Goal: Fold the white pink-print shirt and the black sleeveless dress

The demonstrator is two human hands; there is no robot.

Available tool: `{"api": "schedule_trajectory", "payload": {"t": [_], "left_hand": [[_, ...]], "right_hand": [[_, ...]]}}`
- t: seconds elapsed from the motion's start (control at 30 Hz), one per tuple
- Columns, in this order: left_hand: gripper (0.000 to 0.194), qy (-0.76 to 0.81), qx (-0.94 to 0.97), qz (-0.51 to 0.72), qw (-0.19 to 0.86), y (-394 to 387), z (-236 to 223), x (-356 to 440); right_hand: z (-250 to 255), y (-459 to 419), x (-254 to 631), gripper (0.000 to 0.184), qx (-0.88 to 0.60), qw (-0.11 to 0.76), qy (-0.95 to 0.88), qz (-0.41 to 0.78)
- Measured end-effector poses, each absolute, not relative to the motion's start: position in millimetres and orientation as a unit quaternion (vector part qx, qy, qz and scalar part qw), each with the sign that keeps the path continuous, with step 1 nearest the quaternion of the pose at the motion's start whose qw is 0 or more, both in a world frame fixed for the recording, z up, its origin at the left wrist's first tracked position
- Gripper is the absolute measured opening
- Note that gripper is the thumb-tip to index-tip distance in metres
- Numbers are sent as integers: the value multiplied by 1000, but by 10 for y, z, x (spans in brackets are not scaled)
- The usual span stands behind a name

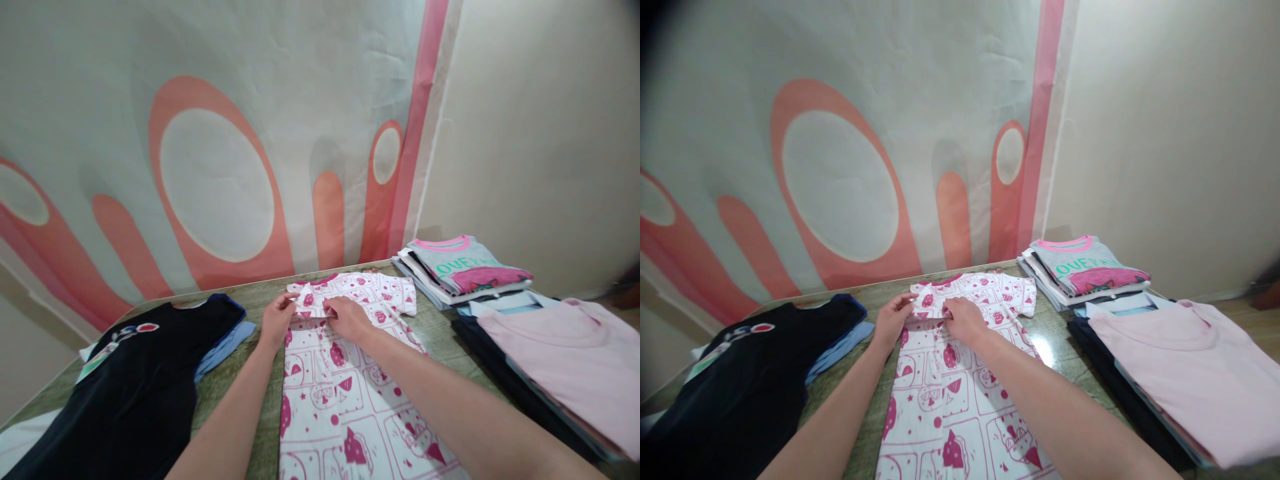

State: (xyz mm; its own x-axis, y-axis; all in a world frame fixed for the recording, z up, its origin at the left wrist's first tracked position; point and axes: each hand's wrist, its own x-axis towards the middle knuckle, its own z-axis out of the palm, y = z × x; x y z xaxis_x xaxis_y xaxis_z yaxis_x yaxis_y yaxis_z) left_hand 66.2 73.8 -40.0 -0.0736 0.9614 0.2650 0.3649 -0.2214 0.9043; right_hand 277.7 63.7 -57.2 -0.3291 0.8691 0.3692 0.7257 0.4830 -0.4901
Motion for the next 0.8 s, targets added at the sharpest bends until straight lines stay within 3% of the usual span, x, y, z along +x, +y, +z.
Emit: {"api": "schedule_trajectory", "payload": {"t": [0.13, 0.3, 0.47, 0.6, 0.8], "left_hand": [[33, 549, 591, 476, 350, 728, -406, 650], [50, 539, 580, 442, 421, 701, -388, 662], [60, 542, 612, 398, 417, 719, -373, 663], [51, 552, 603, 377, 436, 909, -297, 713], [27, 576, 653, 350, 345, 1318, -243, 816]], "right_hand": [[-571, 612, 2765, 25, -493, 293, -812, 108], [-555, 588, 2762, 20, -476, 294, -822, 105], [-545, 587, 2750, 17, -483, 295, -818, 99], [-531, 587, 2734, 15, -485, 285, -821, 94], [-501, 567, 2723, 16, -493, 274, -821, 87]]}}
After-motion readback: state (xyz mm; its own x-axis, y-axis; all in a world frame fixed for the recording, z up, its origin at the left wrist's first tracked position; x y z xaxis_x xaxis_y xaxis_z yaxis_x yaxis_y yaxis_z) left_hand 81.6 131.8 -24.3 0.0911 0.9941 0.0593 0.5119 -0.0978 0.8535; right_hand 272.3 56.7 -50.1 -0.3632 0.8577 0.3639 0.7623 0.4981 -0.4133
